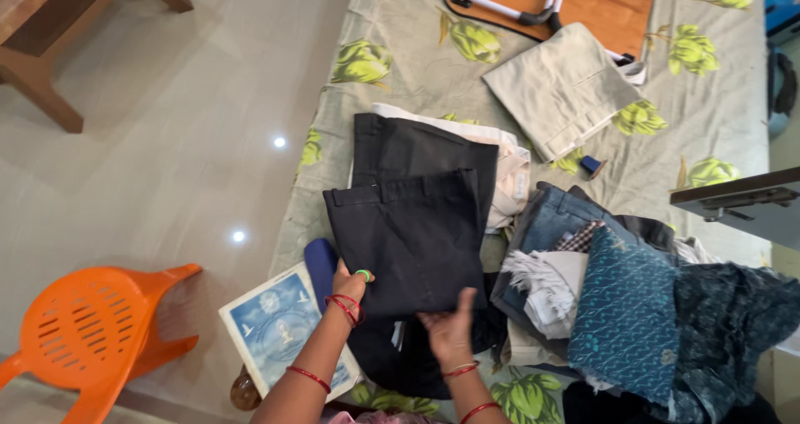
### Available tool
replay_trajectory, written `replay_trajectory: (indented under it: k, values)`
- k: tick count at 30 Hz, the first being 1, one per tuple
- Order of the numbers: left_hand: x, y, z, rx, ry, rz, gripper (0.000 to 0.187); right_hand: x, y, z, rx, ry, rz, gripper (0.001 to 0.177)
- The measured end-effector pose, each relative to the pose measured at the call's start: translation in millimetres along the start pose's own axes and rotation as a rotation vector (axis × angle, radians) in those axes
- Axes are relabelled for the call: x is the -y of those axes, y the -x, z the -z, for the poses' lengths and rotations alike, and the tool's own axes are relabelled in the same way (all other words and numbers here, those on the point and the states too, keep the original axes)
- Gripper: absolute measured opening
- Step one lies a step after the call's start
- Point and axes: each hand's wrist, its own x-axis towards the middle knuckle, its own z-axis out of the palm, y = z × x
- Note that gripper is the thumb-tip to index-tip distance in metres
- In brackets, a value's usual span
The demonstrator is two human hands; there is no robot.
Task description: The person folds various garments on a bed and places them into an open wardrobe. They handle trousers, shirts, and other folded items, arranging them on shelves inside the wardrobe.
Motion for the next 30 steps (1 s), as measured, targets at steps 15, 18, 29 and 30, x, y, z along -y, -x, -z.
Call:
replay_trajectory:
  k: [15,18,29,30]
  values:
    - [-38.1,17.0,164.6,0.121,-0.297,0.14,0.085,34.7,-5.8,-53.8,0.047,0.533,-0.126,0.092]
    - [-44.9,29.1,153.9,0.081,-0.469,0.012,0.092,28.1,4.3,-70.1,0.003,0.746,-0.046,0.095]
    - [-95.2,55.7,125.6,0.199,-0.798,-0.182,0.109,39.8,68.9,-130.8,0.221,1.069,0.211,0.099]
    - [-92.0,50.3,124.9,0.242,-0.828,-0.272,0.109,39.2,65.6,-128.9,0.247,1.051,0.135,0.09]
